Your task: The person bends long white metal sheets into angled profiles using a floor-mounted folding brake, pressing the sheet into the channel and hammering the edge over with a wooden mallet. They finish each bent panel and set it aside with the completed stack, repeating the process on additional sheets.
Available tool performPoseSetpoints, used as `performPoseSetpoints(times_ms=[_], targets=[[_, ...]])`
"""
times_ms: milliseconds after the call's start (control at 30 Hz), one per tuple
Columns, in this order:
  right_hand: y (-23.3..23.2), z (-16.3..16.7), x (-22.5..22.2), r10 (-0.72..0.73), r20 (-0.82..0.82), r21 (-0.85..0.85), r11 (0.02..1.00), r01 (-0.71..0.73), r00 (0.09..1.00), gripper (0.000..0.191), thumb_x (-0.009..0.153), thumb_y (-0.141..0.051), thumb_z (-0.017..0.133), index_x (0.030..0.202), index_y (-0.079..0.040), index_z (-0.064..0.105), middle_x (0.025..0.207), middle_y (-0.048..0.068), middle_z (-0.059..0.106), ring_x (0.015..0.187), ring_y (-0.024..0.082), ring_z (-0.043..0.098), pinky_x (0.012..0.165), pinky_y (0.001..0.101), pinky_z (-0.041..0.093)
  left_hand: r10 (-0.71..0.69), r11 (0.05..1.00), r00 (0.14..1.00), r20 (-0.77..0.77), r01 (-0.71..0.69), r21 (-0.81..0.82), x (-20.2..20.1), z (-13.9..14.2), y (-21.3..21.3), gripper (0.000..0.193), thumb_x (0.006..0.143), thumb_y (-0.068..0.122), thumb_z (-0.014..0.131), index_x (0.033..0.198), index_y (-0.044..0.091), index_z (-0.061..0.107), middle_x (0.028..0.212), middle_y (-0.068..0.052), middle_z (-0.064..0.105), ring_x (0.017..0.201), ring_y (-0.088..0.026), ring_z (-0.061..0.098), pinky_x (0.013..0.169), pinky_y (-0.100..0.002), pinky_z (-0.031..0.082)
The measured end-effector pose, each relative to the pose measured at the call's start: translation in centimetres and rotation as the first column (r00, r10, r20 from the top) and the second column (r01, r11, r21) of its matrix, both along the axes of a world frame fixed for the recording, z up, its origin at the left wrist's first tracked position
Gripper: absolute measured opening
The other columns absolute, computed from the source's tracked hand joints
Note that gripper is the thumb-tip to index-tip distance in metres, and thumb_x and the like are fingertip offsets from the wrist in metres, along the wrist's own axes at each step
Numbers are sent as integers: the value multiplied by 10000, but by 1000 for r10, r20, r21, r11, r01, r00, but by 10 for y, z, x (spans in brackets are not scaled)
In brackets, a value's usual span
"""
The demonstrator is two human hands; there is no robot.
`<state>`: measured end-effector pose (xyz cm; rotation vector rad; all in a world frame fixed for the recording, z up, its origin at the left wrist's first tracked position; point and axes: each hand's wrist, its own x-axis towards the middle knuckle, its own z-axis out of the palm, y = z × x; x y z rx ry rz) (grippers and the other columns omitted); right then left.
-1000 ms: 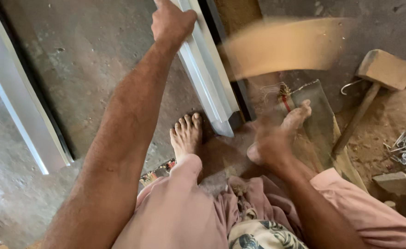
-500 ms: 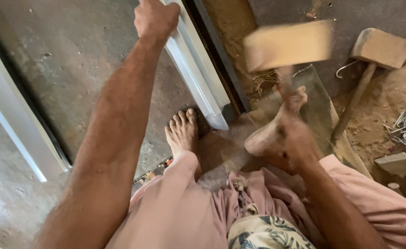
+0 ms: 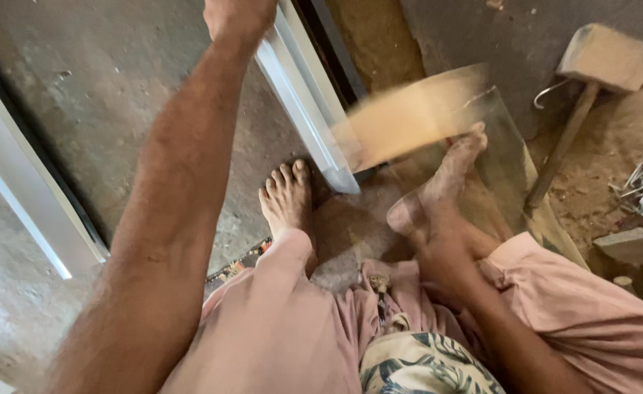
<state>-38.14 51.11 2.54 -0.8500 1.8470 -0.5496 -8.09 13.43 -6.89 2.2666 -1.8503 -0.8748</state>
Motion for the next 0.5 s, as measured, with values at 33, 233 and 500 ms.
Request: performPoseSetpoints(times_ms=[33, 233, 500], targets=[[-2, 9, 7, 293, -124, -64, 951, -303, 948, 208, 960, -238, 569, 960, -33, 606, 674, 169, 608, 609, 333, 636, 547, 462, 507, 90, 996, 994, -54, -91, -7, -1, 4, 2, 508, 938, 491, 605, 1207, 71, 703, 1138, -170, 763, 1078, -333, 747, 923, -448, 592], [-14, 62, -4, 283, -627, -321, 756, -571, 726, 398, 908, -347, 741, 947, -20, 517, 849, 245, 625, 738, 449, 628, 627, 508, 494, 287, 945, 957, -50, -292, -149, -8, 36, 24, 756, 764, 570, 769, 1300, 79, 564, 1314, -171, 633, 1135, -381, 664, 927, -462, 557], [-32, 94, 4, 475, -744, 54, 745, -665, 471, 472, 845, -475, 790, 873, -65, 558, 720, 150, 647, 621, 364, 668, 552, 498, 512, 367, 901, 911, -189, -398, -169, -10, 23, 28, 1043, 740, 569, 782, 1522, 102, 273, 1518, -231, 373, 1195, -415, 621, 950, -492, 539]])
